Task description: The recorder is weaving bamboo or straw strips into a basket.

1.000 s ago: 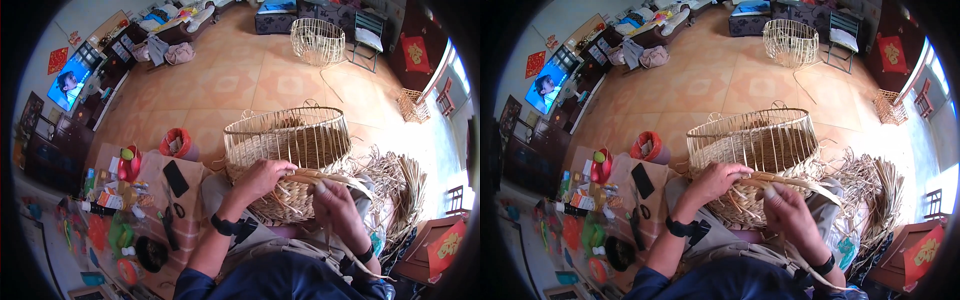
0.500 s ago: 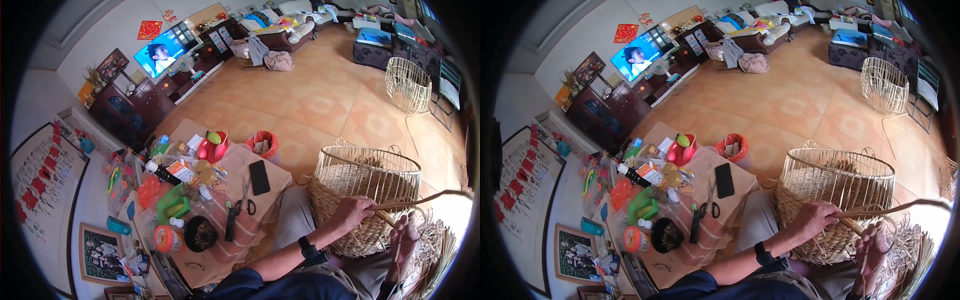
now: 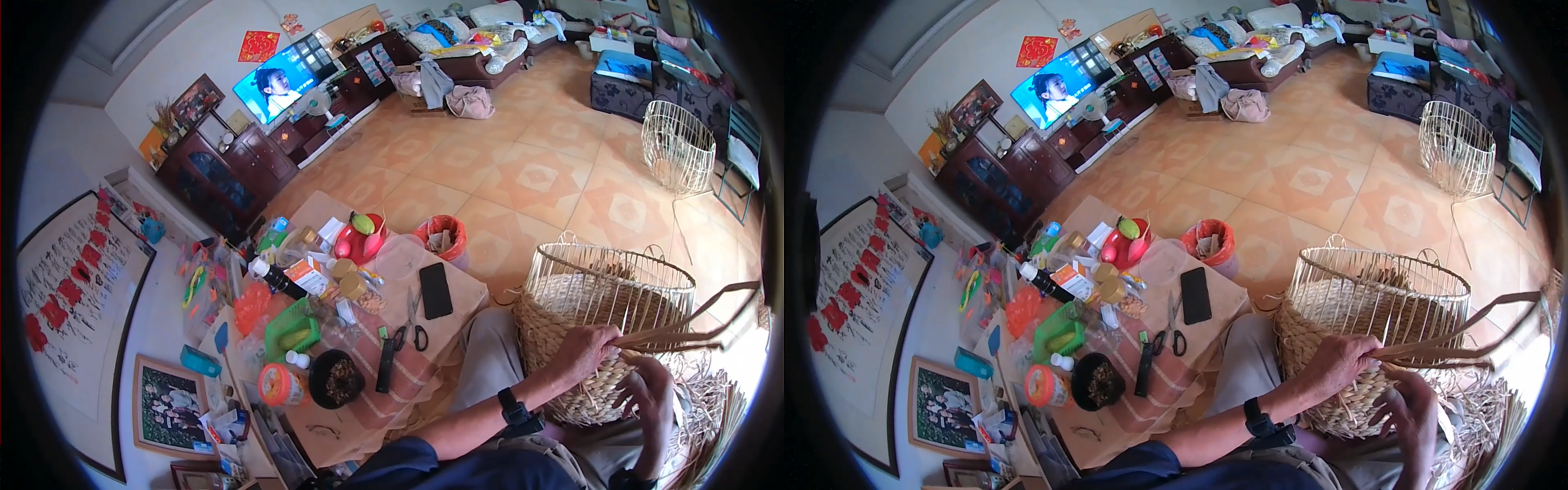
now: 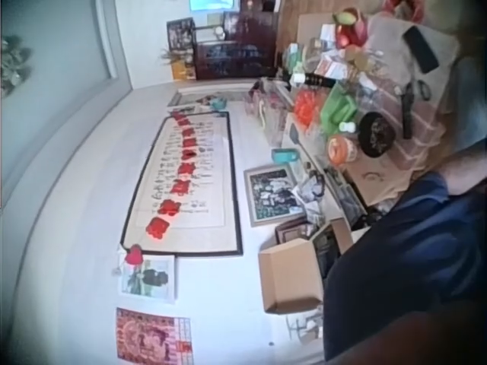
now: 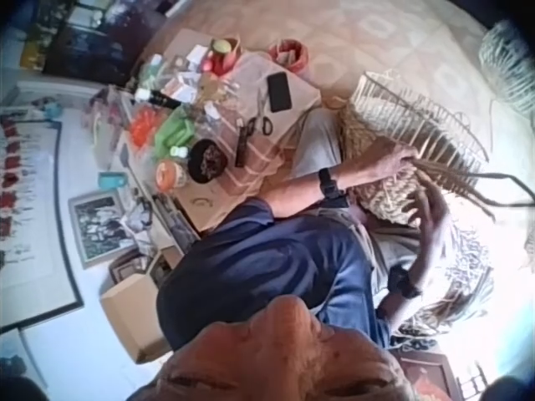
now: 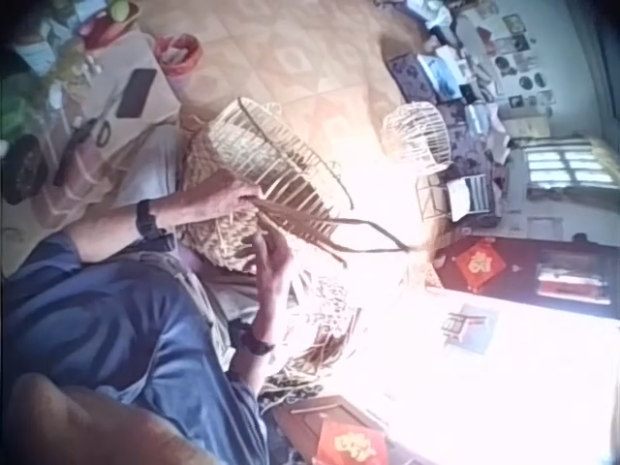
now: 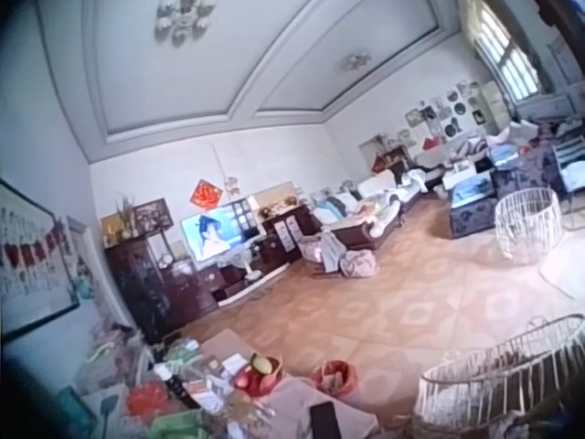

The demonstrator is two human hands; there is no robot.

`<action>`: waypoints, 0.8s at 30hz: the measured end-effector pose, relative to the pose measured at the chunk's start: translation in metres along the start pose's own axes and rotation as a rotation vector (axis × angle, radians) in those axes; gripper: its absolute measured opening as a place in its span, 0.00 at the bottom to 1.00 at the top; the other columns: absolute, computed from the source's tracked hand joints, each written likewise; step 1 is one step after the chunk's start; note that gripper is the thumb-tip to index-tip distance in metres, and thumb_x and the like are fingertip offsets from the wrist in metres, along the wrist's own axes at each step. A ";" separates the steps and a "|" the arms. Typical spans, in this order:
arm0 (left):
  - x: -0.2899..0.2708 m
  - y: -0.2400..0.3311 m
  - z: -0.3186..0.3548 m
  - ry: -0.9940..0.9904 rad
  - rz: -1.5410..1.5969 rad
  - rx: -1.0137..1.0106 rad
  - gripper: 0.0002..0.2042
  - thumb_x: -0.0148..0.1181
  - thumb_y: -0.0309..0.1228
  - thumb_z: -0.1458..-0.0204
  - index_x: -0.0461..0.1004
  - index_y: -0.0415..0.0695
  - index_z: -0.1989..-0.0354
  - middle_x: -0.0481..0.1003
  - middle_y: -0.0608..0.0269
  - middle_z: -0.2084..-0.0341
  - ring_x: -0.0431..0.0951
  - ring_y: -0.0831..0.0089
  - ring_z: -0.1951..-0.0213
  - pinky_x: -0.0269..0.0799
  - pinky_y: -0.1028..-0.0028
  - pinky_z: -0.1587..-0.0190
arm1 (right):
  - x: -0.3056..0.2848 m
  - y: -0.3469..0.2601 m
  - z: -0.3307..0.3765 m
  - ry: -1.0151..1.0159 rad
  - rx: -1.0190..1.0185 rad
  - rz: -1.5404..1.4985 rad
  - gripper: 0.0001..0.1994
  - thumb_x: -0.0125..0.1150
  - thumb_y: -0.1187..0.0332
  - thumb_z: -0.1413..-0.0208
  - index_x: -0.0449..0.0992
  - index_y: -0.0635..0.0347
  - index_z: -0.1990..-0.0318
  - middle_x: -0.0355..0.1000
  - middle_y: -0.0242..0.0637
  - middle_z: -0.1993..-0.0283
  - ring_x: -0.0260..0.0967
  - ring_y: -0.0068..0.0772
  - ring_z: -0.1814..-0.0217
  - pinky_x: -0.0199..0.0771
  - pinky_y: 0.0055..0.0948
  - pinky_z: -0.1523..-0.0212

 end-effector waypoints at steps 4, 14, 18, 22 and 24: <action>-0.004 0.007 -0.003 -0.003 -0.041 0.084 0.06 0.66 0.24 0.46 0.78 0.40 0.61 0.79 0.52 0.72 0.82 0.51 0.67 0.76 0.57 0.63 | 0.002 0.015 -0.048 0.154 -0.336 0.527 0.11 0.69 0.67 0.39 0.77 0.68 0.61 0.76 0.39 0.72 0.72 0.25 0.78 0.70 0.24 0.80; 0.006 0.004 0.008 0.047 -0.161 0.206 0.22 0.61 0.19 0.46 0.69 0.41 0.41 0.81 0.47 0.66 0.84 0.51 0.63 0.79 0.59 0.64 | -0.033 0.051 -0.077 0.231 -0.075 -0.156 0.09 0.66 0.66 0.37 0.77 0.60 0.55 0.74 0.27 0.70 0.69 0.16 0.73 0.69 0.19 0.75; 0.022 0.025 0.026 0.125 -0.476 0.366 0.23 0.57 0.25 0.43 0.66 0.30 0.39 0.78 0.53 0.60 0.79 0.57 0.54 0.75 0.60 0.47 | -0.040 0.063 -0.067 0.431 0.126 -0.265 0.11 0.65 0.62 0.36 0.77 0.60 0.54 0.74 0.29 0.71 0.71 0.17 0.73 0.72 0.17 0.71; 0.050 0.032 0.018 -0.052 -0.812 0.348 0.13 0.55 0.28 0.47 0.76 0.37 0.54 0.77 0.57 0.68 0.77 0.62 0.62 0.74 0.66 0.54 | -0.050 0.018 -0.069 0.178 -0.098 0.019 0.11 0.64 0.64 0.37 0.77 0.63 0.56 0.77 0.34 0.67 0.76 0.25 0.67 0.77 0.24 0.65; 0.058 0.012 0.016 -0.020 -0.833 0.295 0.11 0.55 0.30 0.51 0.75 0.40 0.61 0.73 0.57 0.73 0.74 0.64 0.67 0.70 0.64 0.63 | -0.020 -0.017 -0.069 0.064 -0.131 0.066 0.09 0.64 0.67 0.38 0.78 0.65 0.57 0.78 0.36 0.62 0.77 0.29 0.56 0.76 0.30 0.53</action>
Point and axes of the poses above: each hand's wrist, its own z-axis away from the middle knuckle, its own x-axis out of the palm, y = z × x, the point moved 6 cm from there along -z, towards the middle knuckle
